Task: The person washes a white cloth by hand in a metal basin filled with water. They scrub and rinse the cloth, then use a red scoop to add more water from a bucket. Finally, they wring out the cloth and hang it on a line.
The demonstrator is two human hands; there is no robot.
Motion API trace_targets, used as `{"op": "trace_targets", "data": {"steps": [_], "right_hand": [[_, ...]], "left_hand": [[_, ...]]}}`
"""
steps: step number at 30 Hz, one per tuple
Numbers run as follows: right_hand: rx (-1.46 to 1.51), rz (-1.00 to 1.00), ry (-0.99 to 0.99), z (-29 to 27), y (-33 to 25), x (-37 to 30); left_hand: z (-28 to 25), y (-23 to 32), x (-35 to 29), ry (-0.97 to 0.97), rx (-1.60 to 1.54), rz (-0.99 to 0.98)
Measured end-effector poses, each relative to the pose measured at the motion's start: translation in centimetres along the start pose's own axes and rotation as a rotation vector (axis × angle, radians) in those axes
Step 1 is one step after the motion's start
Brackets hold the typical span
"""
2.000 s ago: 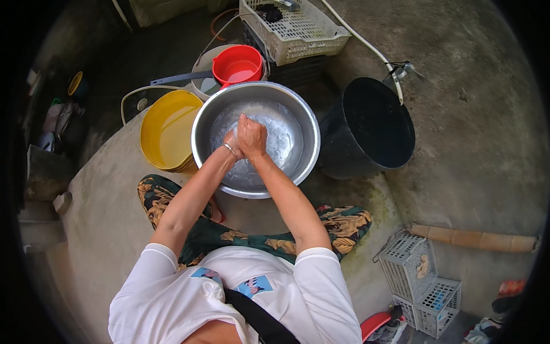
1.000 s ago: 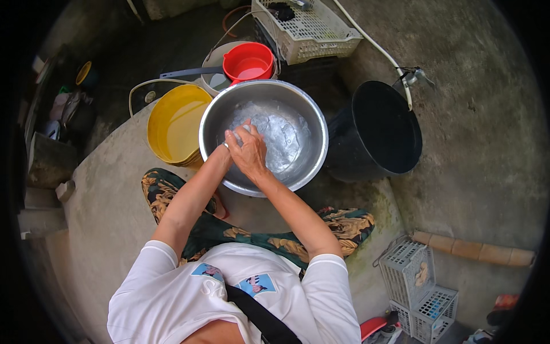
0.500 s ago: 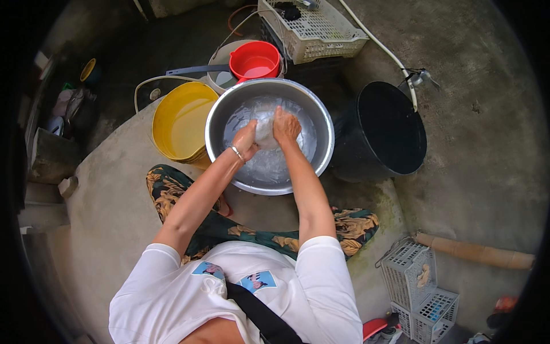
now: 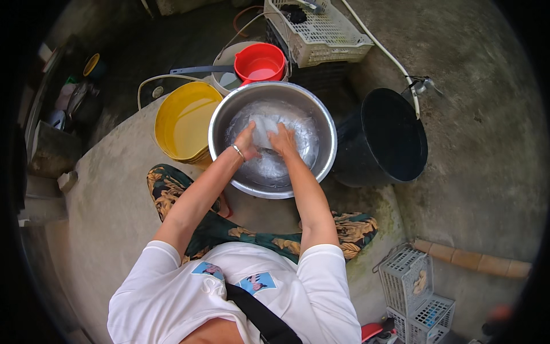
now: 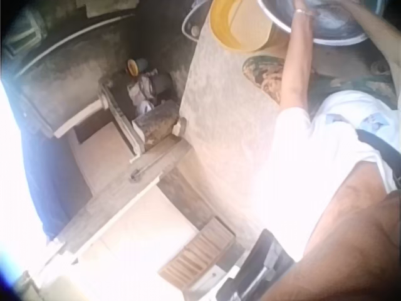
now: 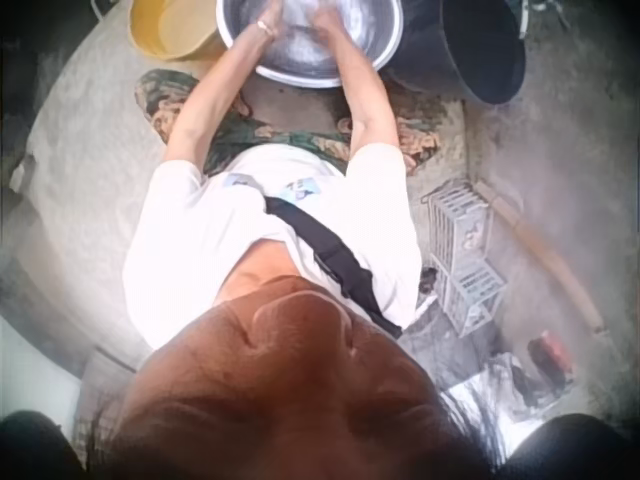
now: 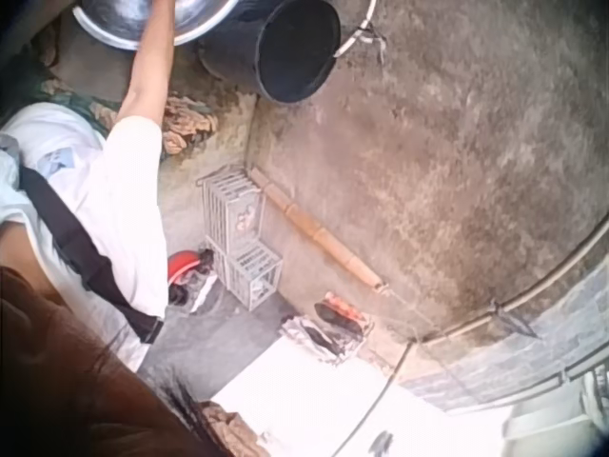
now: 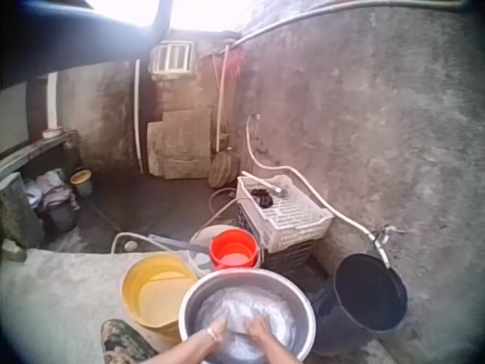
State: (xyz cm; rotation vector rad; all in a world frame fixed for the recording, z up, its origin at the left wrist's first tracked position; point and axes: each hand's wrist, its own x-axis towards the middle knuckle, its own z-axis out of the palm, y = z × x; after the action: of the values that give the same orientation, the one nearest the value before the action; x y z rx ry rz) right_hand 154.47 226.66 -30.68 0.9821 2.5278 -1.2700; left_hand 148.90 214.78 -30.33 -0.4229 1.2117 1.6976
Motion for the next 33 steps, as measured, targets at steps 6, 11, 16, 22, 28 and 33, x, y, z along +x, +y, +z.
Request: {"op": "trace_targets", "data": {"steps": [6,11,16,22,28,33], "right_hand": [[0.177,-0.567,0.403,1.6,-6.1,-6.6],[0.153,-0.668,0.445,0.5,-9.1,-10.7],[0.227,-0.739,0.548,0.5,-8.0,-6.8],[-0.059,-0.34,0.442,-1.6,-3.6,-1.0],[-0.41,0.021,0.549,-1.0,0.7,0.7],[0.187,-0.235,0.14,2.7,2.4,2.3]], "left_hand": [[-3.9,-0.6,5.5,-0.539,-0.395,-0.04],[-5.5,-1.3,7.0,-0.869,-0.329,-0.055],[-1.6,-1.5,4.2,-0.548,-0.213,0.095],[1.0,0.1,-0.7,0.008,-0.024,0.27],[-1.2,0.7,-2.4,0.121,-0.097,0.041],[-0.4,0.0,-0.3,0.089,-0.113,-0.056]]}}
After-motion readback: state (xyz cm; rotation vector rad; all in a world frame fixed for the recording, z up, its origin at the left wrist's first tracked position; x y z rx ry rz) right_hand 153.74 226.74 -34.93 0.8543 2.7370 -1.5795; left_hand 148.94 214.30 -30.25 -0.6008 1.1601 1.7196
